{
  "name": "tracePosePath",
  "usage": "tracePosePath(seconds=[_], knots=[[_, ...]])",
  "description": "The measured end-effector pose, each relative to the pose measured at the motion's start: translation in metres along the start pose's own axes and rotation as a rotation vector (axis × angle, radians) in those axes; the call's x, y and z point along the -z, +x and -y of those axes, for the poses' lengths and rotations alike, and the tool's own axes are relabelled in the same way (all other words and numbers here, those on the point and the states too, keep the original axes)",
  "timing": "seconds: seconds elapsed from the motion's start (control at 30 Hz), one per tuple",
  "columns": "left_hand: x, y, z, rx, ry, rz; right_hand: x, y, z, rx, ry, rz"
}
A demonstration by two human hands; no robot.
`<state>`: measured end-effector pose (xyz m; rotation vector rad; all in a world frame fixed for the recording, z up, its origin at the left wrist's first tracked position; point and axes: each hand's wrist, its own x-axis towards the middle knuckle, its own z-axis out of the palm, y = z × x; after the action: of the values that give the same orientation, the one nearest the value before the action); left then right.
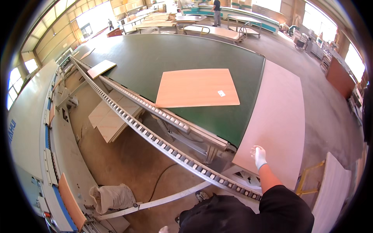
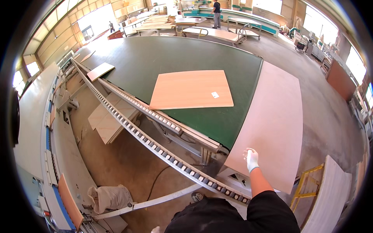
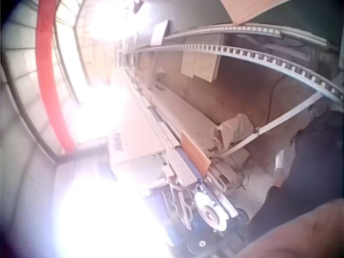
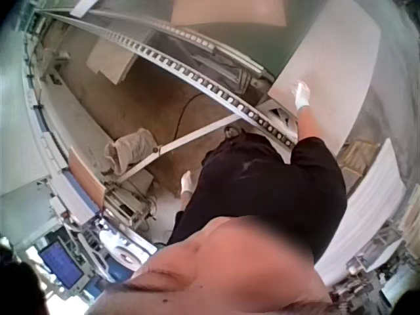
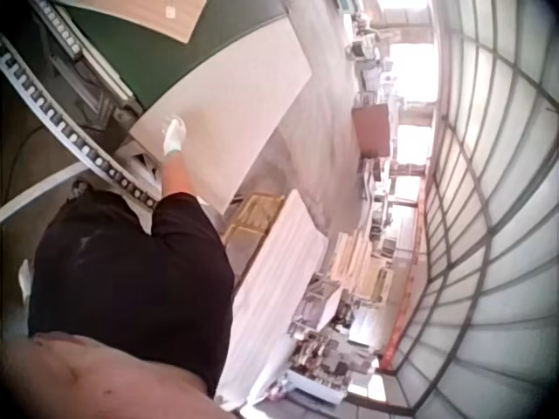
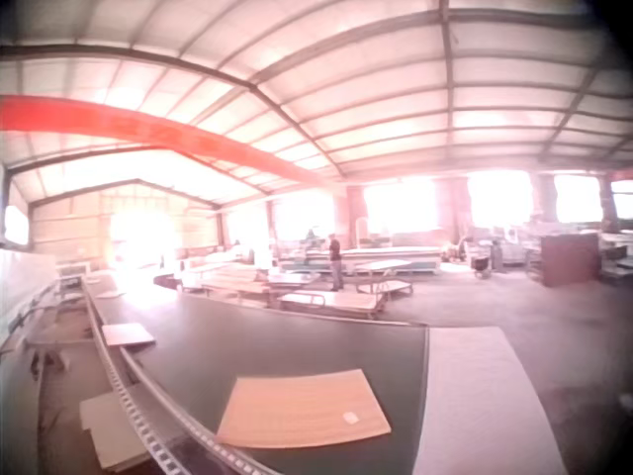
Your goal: The person picks up wooden panels one by one from a conveyor belt, turns them over, and feeds them into an edge-banding machine by hand.
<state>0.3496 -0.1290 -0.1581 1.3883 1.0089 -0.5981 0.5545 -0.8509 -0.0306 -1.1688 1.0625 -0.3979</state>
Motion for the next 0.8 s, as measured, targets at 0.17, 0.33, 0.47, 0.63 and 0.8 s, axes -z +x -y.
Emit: tracePosePath(seconds=[0.17,0.33,0.47,0.63,0.8], knots=[[0.028,0.016,-0.037,-0.137,-0.043,-0.126,0.017,0.064,0.022,0.069,-0.017,0.022],[0.001,0.0,-0.048,-0.315,0.072,-0.079,0.011,0.134,0.042,0.091,-0.168,0.036],[-0.092,-0.087,-0.102,-0.073,-0.127,0.005,0.044,0.196,0.075,0.541,-0.963,0.048],[-0.104,-0.139,-0.101,0.149,-0.654,0.086,0.049,0.26,0.131,0.519,-0.971,0.145],[-0.058,-0.157,-0.055,0.116,-0.602,-0.139,0.035,0.267,0.112,0.382,-0.749,0.098]])
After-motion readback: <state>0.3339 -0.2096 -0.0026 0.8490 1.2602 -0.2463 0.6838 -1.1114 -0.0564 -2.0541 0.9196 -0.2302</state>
